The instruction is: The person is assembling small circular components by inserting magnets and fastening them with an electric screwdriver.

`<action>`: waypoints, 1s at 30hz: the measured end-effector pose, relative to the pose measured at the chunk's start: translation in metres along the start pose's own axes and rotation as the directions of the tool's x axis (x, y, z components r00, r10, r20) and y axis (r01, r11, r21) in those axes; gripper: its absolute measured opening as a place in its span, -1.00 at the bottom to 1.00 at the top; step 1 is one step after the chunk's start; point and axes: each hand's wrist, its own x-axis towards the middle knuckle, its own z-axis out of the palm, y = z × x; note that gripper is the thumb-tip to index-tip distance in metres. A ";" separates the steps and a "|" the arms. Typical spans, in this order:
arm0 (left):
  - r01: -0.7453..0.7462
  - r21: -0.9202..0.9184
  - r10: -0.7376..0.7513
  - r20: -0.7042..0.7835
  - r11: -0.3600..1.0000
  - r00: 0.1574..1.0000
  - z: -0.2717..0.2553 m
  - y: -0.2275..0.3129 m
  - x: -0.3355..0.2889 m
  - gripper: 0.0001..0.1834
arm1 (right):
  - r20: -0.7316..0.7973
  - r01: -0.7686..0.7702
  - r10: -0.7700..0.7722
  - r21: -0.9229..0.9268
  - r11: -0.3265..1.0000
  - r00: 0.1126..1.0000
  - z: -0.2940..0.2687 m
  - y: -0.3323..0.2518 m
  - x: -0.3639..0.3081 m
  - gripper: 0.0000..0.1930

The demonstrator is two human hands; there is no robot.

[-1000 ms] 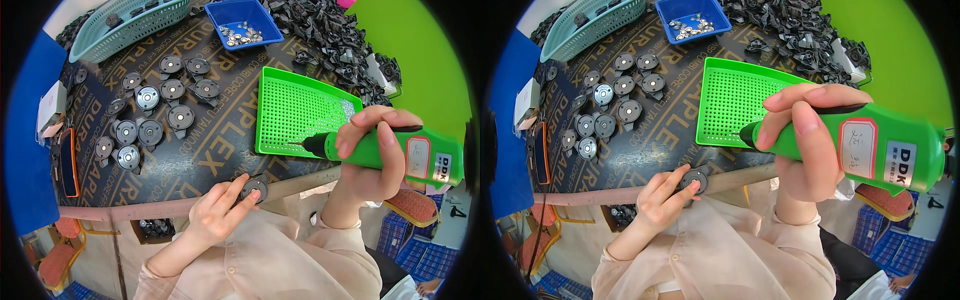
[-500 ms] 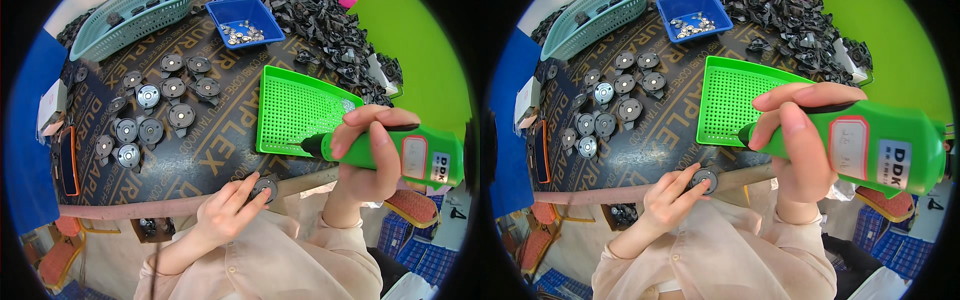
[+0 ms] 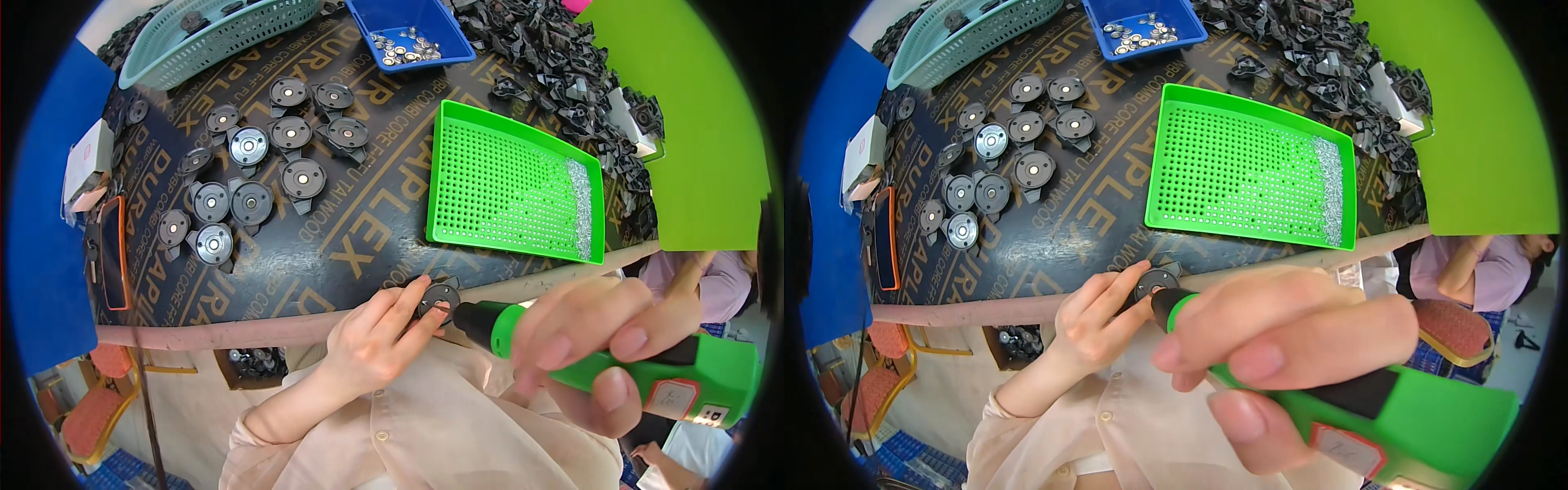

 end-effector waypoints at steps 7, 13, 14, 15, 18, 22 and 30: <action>-0.011 -0.022 0.012 0.055 1.000 0.998 -0.005 0.000 0.003 -0.74 | 0.144 -0.044 0.055 -0.078 0.996 0.988 0.000 0.005 0.009 -0.71; -0.021 -0.012 0.022 0.014 1.000 1.000 -0.001 0.000 0.002 -0.73 | 0.089 0.072 -0.073 0.020 0.997 0.993 -0.006 0.006 0.008 -0.76; -0.022 -0.012 0.022 0.013 1.000 1.000 0.000 0.000 0.000 -0.73 | -0.058 0.135 -0.132 0.056 0.989 0.990 -0.008 0.006 0.005 -0.79; 0.005 -0.013 -0.005 -0.024 1.000 1.000 0.003 0.000 -0.002 -0.69 | -0.057 0.135 -0.132 0.055 0.989 0.990 -0.012 0.008 0.005 -0.79; 0.035 -0.031 -0.037 -0.062 0.999 0.997 0.007 0.004 -0.004 -0.60 | -0.402 0.194 -0.216 -0.095 0.976 0.890 -0.032 0.021 0.015 -0.79; 0.074 -0.028 -0.075 -0.056 0.997 0.996 0.006 0.003 -0.005 -0.53 | -0.401 0.122 -0.219 -0.254 0.960 0.890 -0.045 0.044 0.022 -0.81; 0.087 -0.041 -0.089 -0.043 0.995 0.995 0.005 0.004 -0.005 -0.51 | -0.418 0.103 -0.164 -0.165 0.981 0.893 -0.038 0.043 0.023 -0.83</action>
